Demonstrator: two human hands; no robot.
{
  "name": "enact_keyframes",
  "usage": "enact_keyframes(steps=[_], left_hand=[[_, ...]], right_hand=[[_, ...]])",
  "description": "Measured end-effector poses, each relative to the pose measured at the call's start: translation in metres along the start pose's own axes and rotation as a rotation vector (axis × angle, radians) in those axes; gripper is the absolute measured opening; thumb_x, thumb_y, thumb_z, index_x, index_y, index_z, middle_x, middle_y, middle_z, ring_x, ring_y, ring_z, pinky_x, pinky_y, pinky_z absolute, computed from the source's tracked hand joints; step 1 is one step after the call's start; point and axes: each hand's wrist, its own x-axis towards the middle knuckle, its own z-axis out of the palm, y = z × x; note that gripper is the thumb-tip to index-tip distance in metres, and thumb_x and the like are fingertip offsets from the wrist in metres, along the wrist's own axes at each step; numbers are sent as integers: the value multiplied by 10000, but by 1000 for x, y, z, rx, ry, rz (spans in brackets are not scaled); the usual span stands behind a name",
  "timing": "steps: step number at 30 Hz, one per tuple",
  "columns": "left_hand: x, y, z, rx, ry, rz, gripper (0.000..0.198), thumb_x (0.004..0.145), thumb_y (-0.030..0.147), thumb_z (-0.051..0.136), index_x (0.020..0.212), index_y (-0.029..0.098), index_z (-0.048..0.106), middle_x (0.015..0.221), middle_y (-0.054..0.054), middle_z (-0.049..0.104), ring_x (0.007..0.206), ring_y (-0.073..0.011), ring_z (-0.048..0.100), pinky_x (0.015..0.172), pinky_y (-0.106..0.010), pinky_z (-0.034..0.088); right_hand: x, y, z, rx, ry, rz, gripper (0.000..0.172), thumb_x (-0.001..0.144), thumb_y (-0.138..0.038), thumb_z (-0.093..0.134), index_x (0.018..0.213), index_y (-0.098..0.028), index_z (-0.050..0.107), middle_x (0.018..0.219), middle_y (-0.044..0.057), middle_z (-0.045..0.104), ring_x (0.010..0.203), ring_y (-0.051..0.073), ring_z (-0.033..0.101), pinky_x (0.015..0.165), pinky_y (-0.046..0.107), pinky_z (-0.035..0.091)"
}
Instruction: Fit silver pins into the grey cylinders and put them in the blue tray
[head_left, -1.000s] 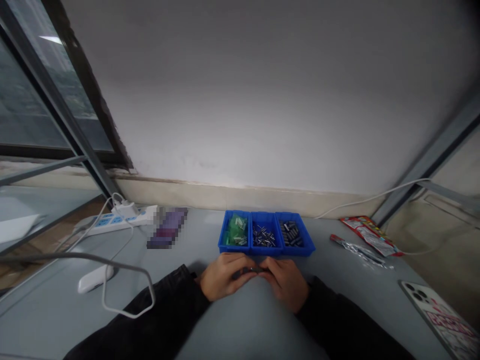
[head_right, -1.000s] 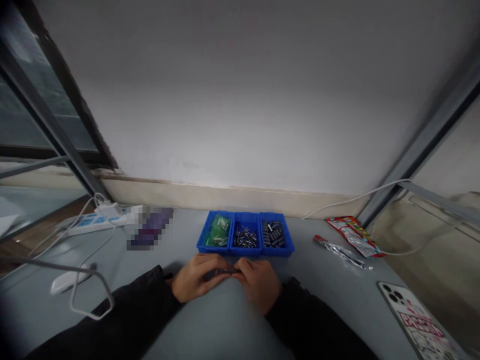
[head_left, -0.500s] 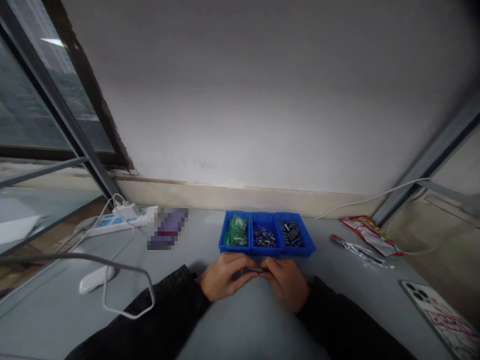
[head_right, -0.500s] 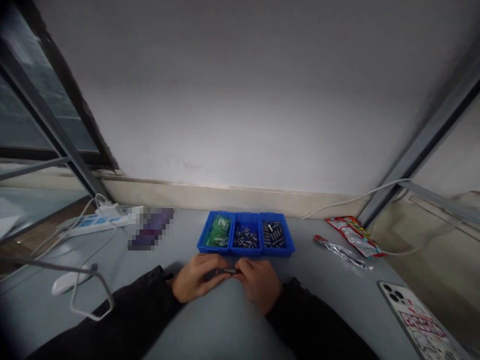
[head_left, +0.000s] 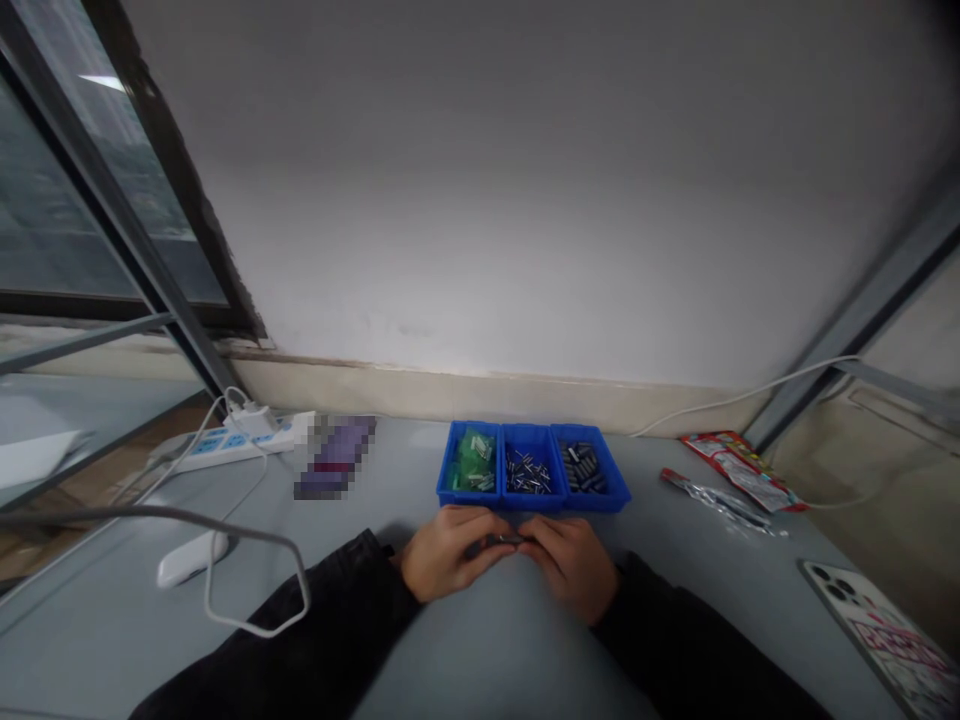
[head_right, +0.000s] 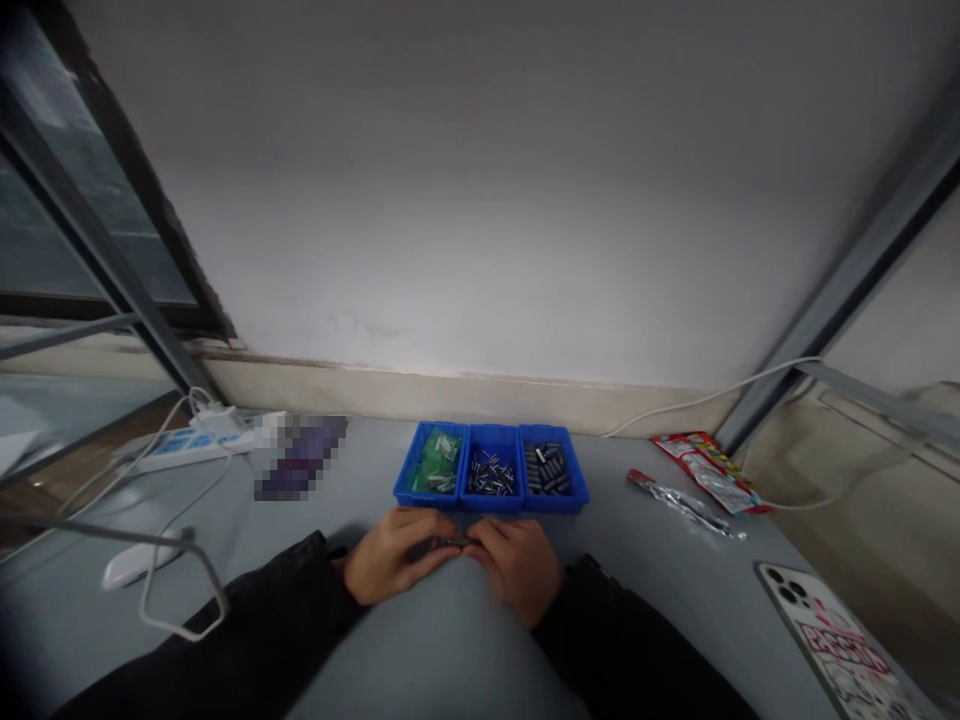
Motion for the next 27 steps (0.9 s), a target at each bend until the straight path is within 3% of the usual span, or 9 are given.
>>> enact_keyframes(steps=[4,9,18,23,27], left_hand=[[1,1,-1,-7,-19,-6,123,992,225,589,1068,146,645,891,-57,703,765,-135,655,704,-224,510],[1,2,-1,1,-31,-5,110,989,223,591,1052,149,644,892,-55,709,757,-136,658,693,-223,506],[0,0,0,6,-12,-2,132,982,237,610,1072,152,656,877,-48,720,742,-132,667,686,-218,515],[1,1,0,-5,-5,-9,113,987,218,596,1057,149,651,912,-61,727,805,-151,691,732,-233,534],[0,1,0,-11,-21,-9,103,977,217,613,1050,153,649,898,-55,725,783,-148,691,708,-227,532]], right_hand=[[0,2,2,72,1,0,188,1053,-314,426,1070,-195,571,885,13,703,765,160,680,686,274,431],[-2,2,3,72,-14,13,137,1025,-299,475,1002,-197,564,847,7,683,746,162,665,687,276,432],[1,1,2,-16,14,-35,295,1074,-340,378,976,-187,610,838,22,698,720,166,679,654,284,434],[-1,0,2,61,15,18,177,1036,-321,469,1062,-200,595,883,19,709,759,171,677,686,285,440],[-2,1,3,74,9,37,137,1008,-311,504,967,-196,566,803,4,678,706,167,658,657,279,424]])
